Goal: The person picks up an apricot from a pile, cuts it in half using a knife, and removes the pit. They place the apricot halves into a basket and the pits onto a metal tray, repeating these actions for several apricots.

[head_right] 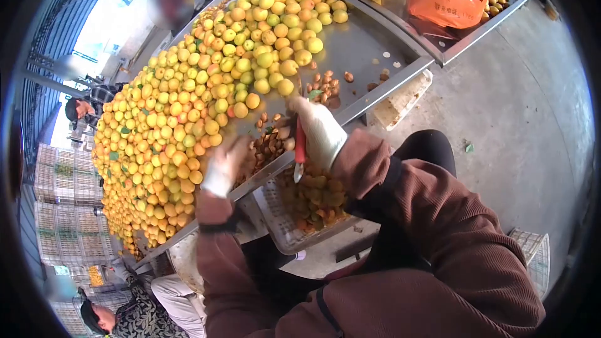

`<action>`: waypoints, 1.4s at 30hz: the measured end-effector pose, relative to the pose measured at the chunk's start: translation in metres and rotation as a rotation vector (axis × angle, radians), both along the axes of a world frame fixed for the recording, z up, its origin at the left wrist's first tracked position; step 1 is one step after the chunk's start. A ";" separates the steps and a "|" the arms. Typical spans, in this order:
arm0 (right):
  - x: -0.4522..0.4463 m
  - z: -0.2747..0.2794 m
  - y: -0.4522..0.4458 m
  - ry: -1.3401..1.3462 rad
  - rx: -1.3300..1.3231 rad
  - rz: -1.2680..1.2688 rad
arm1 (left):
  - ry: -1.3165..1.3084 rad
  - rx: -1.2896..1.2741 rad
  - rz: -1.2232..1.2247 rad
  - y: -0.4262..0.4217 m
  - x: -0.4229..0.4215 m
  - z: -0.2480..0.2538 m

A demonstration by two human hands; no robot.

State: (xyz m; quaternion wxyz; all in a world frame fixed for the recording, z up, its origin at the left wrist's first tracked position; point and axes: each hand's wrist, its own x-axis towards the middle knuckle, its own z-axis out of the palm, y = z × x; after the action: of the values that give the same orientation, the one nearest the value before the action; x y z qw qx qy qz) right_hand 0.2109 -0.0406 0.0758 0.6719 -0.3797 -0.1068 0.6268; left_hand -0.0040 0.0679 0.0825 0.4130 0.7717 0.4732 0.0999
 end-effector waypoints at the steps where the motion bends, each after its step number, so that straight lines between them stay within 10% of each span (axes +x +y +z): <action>1: 0.000 0.004 -0.006 0.023 0.017 0.006 | -0.042 0.104 -0.011 0.027 0.006 -0.005; 10: -0.008 0.013 -0.015 0.094 -0.051 -0.034 | 0.669 0.397 0.077 0.123 0.059 -0.048; 12: 0.001 0.024 -0.021 -0.031 -0.014 0.130 | 0.594 0.405 0.109 0.126 0.057 -0.052; 17: 0.003 0.032 -0.023 -0.113 0.046 0.193 | -0.713 -0.480 0.280 0.069 0.048 -0.014; 31: -0.053 0.024 -0.029 -0.404 0.427 0.341 | -1.144 -0.677 0.087 -0.068 -0.008 0.010; 42: -0.078 -0.003 -0.015 -0.582 0.370 0.247 | -0.926 -0.179 0.062 -0.071 -0.021 0.003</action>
State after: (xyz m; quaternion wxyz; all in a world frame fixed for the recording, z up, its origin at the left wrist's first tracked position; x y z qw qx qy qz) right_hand 0.1328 -0.0555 0.0724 0.5898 -0.3985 -0.4501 0.5391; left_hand -0.0245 -0.0033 0.0854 0.6424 0.5928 0.2687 0.4047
